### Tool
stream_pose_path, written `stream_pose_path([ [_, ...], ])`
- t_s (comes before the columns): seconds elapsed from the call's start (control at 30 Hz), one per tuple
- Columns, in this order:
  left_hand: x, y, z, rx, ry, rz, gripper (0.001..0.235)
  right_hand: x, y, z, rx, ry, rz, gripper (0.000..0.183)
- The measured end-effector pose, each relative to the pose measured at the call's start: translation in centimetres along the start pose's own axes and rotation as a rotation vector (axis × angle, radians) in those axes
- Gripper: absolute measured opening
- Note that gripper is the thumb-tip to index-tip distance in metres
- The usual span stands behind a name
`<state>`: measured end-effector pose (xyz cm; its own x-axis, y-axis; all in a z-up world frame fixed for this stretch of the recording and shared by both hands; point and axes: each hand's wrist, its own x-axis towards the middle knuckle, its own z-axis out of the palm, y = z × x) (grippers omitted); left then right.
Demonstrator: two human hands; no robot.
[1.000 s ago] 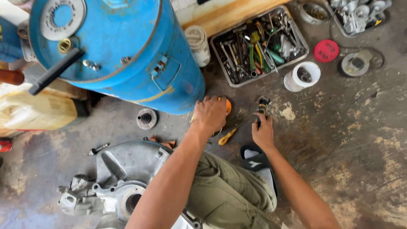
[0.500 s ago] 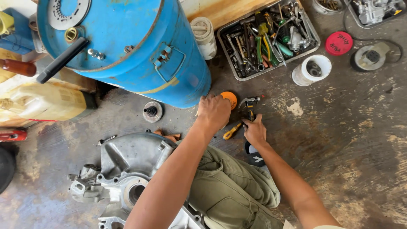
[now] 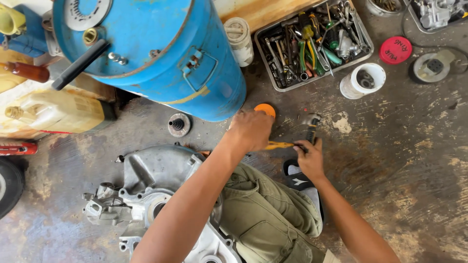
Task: Repairing a motorcycle engine casing by prying components with a screwdriver and using a hammer
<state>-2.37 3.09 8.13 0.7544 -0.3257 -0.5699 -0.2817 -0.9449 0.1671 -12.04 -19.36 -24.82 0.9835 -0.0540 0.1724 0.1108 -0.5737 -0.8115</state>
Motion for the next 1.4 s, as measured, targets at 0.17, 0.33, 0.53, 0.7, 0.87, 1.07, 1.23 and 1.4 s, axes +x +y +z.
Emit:
stream_pose_path([
  [0.17,-4.6,1.3,-1.8,0.014,0.009,0.087,0.052,1.6,-7.8,-5.8,0.016,-0.011,0.106,0.016],
  [0.33,-7.9,-1.2,-2.0,-0.203,0.298,0.173,0.066,4.0,-16.7,-7.9,0.109,-0.105,0.095,0.017],
  [0.53,-12.8,-3.0,-3.4,-0.627,0.656,0.346,0.034,5.1,-25.2,-7.5,0.292,-0.119,0.017,0.014],
  [0.7,-13.2,-4.7,-1.3,-0.662,0.752,0.205,0.034,5.5,-27.4,-7.3,0.323,-0.240,-0.102,0.018],
  [0.87,-12.4,-4.9,-0.8,-0.462,0.726,0.116,0.032,6.0,-24.5,-5.0,0.244,-0.368,0.154,0.033],
  [1.07,-11.4,-5.2,0.1,-0.247,0.685,0.104,0.036,2.6,-10.5,2.5,-0.190,-0.386,0.300,0.034],
  [1.23,-11.0,-5.3,-0.5,-0.264,0.679,0.135,0.040,-0.5,-2.3,6.8,-0.419,-0.461,0.329,0.038],
  [1.4,-12.0,-4.7,-1.4,-0.238,0.668,0.117,0.040,1.0,-4.5,6.2,-0.497,-0.575,0.242,0.062],
])
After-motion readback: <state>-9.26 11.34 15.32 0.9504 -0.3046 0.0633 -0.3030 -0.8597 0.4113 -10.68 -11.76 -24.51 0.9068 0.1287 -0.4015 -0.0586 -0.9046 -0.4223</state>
